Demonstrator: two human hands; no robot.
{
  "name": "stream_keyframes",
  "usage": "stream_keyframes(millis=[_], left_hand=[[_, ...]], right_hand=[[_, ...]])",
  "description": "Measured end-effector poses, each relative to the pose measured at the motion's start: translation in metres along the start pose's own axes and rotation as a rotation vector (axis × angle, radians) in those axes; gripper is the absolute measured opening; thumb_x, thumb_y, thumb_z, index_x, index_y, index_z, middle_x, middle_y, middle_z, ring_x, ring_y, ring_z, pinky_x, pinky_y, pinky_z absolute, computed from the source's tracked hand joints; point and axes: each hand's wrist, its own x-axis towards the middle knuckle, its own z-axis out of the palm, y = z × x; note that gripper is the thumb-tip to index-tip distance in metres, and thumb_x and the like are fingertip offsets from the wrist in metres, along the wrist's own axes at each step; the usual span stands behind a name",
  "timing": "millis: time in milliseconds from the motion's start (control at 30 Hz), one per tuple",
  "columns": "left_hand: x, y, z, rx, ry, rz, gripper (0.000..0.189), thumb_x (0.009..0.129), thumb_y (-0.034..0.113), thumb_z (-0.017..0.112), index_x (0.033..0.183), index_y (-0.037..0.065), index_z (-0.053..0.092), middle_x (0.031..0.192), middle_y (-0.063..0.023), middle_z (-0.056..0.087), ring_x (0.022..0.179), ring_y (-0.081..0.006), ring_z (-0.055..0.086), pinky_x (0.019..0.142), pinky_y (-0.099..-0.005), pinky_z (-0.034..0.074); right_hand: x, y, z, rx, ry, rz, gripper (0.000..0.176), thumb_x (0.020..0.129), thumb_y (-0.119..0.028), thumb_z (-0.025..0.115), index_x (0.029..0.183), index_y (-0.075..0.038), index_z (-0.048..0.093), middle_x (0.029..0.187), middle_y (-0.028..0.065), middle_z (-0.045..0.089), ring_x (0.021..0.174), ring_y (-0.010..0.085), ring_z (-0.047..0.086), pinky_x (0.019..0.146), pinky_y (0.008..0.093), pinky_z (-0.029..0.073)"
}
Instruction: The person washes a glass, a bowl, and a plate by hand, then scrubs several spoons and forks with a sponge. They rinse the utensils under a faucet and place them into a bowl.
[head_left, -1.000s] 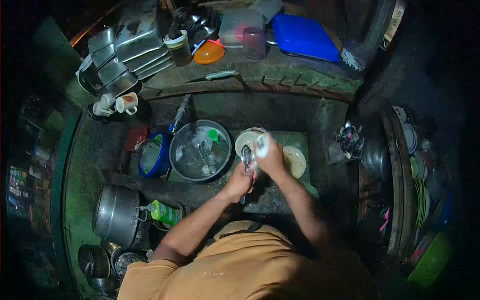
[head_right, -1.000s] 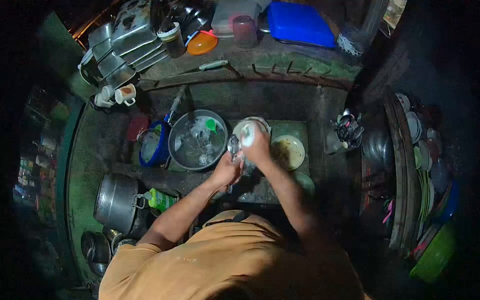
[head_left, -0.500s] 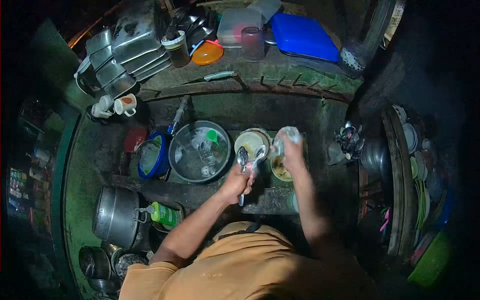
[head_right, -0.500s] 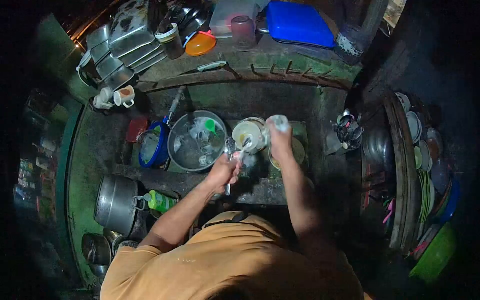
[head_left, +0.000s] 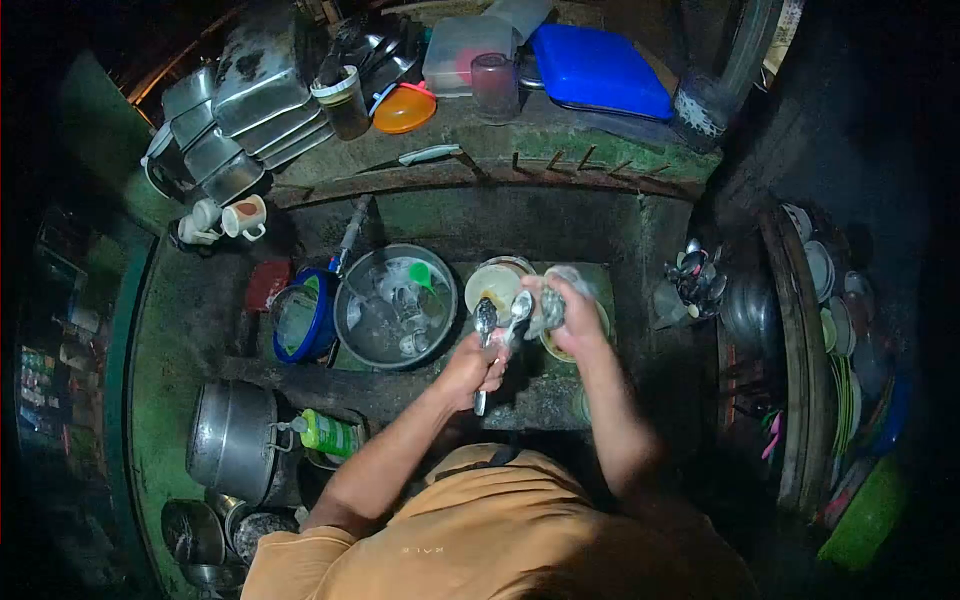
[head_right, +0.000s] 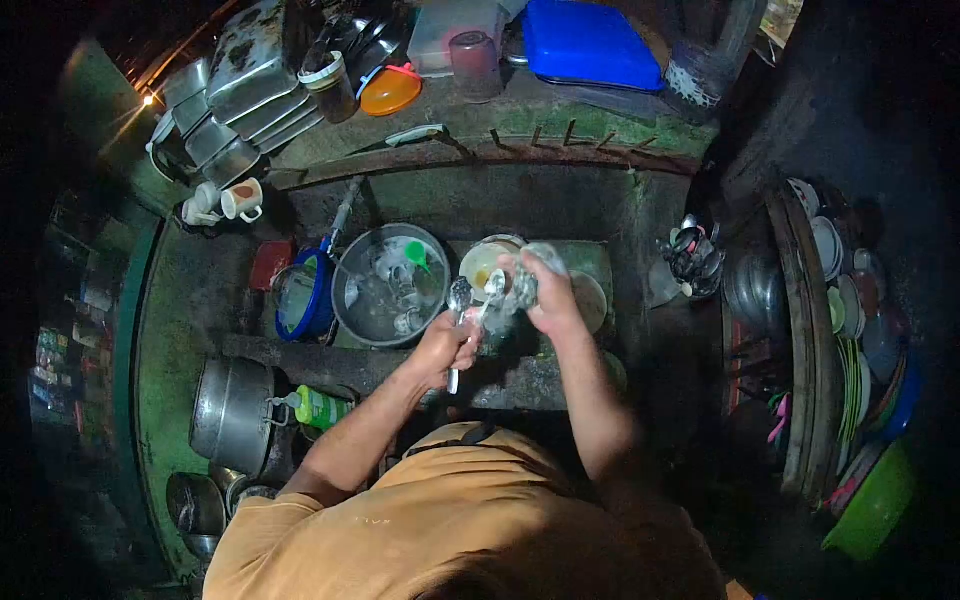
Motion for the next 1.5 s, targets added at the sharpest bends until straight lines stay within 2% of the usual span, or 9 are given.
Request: stream_keyframes(millis=[367,467,700,800,900,1067,1233,1333,1500], left_hand=[[-0.009,0.003,0.004,-0.157,-0.18,-0.079,0.015,0.084,-0.003,0.049,0.094,0.008,0.045,0.067,0.0,0.042,0.039,-0.0028,0.032,0.032,-0.0178,0.026],[-0.008,0.005,-0.005,-0.123,-0.22,-0.074,0.014,0.085,-0.002,0.048,0.093,0.009,0.044,0.066,0.0005,0.042,0.042,-0.0023,0.033,0.034,-0.0176,0.027],[-0.01,0.007,0.001,0.071,-0.147,-0.025,0.008,0.088,-0.001,0.046,0.092,0.007,0.044,0.064,0.0012,0.043,0.045,-0.004,0.035,0.036,-0.0191,0.027],[-0.004,0.01,0.007,0.198,0.103,0.145,0.005,0.091,0.004,0.043,0.089,0.006,0.048,0.063,0.0012,0.045,0.048,-0.0051,0.038,0.039,-0.0205,0.031],[0.018,-0.012,-0.012,0.445,0.077,0.255,0.016,0.099,0.019,0.043,0.098,0.004,0.049,0.067,-0.002,0.053,0.051,-0.009,0.047,0.044,-0.0241,0.038],[0.023,-0.031,-0.046,0.33,0.241,0.389,0.027,0.099,0.024,0.043,0.116,0.003,0.051,0.074,-0.0031,0.058,0.058,-0.0097,0.053,0.054,-0.026,0.045],[0.016,-0.01,-0.06,0.586,0.406,0.561,0.023,0.088,0.025,0.062,0.085,0.003,0.066,0.072,-0.002,0.061,0.062,-0.0074,0.051,0.055,-0.0278,0.043],[0.009,0.008,-0.097,0.429,0.639,0.439,0.028,0.084,0.03,0.067,0.079,0.002,0.066,0.06,-0.0002,0.056,0.05,-0.0079,0.048,0.043,-0.0287,0.037],[-0.032,0.027,-0.135,0.465,0.51,0.286,0.024,0.084,0.026,0.069,0.085,0.002,0.068,0.068,-0.002,0.061,0.058,-0.0082,0.052,0.052,-0.0288,0.042]], right_hand=[[-0.005,0.001,0.015,0.156,-0.095,0.208,0.014,0.084,-0.027,0.058,0.084,-0.012,0.057,0.067,0.0024,0.054,0.057,0.0152,0.053,0.051,0.0329,0.046],[-0.007,0.009,0.012,0.268,-0.453,0.208,0.02,0.083,-0.028,0.057,0.088,-0.009,0.059,0.07,0.0049,0.057,0.06,0.019,0.057,0.056,0.0355,0.051],[0.015,-0.002,-0.007,0.458,-0.168,0.06,0.027,0.081,-0.028,0.057,0.097,-0.006,0.057,0.083,0.0074,0.059,0.077,0.0217,0.059,0.072,0.0408,0.051],[-0.014,0.02,0.007,0.289,-0.199,0.144,0.034,0.083,-0.018,0.054,0.112,-0.001,0.055,0.1,0.0121,0.061,0.093,0.0251,0.061,0.08,0.0424,0.05],[-0.022,0.038,0.02,-0.137,-0.066,0.112,0.017,0.087,-0.009,0.056,0.101,0.002,0.057,0.082,0.0109,0.063,0.068,0.0217,0.063,0.052,0.0323,0.053],[-0.005,0.04,0.006,-0.676,-0.143,-0.024,0.015,0.087,-0.007,0.055,0.094,0.003,0.064,0.08,0.0043,0.064,0.07,0.0114,0.058,0.061,0.027,0.046],[-0.008,0.097,0.025,-0.778,-0.464,-0.13,0.022,0.082,-0.009,0.062,0.101,0.002,0.063,0.085,0.0031,0.064,0.075,0.0112,0.056,0.067,0.0306,0.047],[-0.015,0.105,0.035,-1.018,-0.572,0.346,0.012,0.08,-0.009,0.062,0.088,0.0,0.064,0.08,0.005,0.066,0.082,0.0136,0.061,0.075,0.0303,0.047],[0.006,0.163,0.015,-1.245,-0.535,0.106,0.019,0.078,-0.017,0.066,0.087,0.0,0.065,0.08,0.0088,0.068,0.071,0.0161,0.062,0.066,0.0329,0.048]])
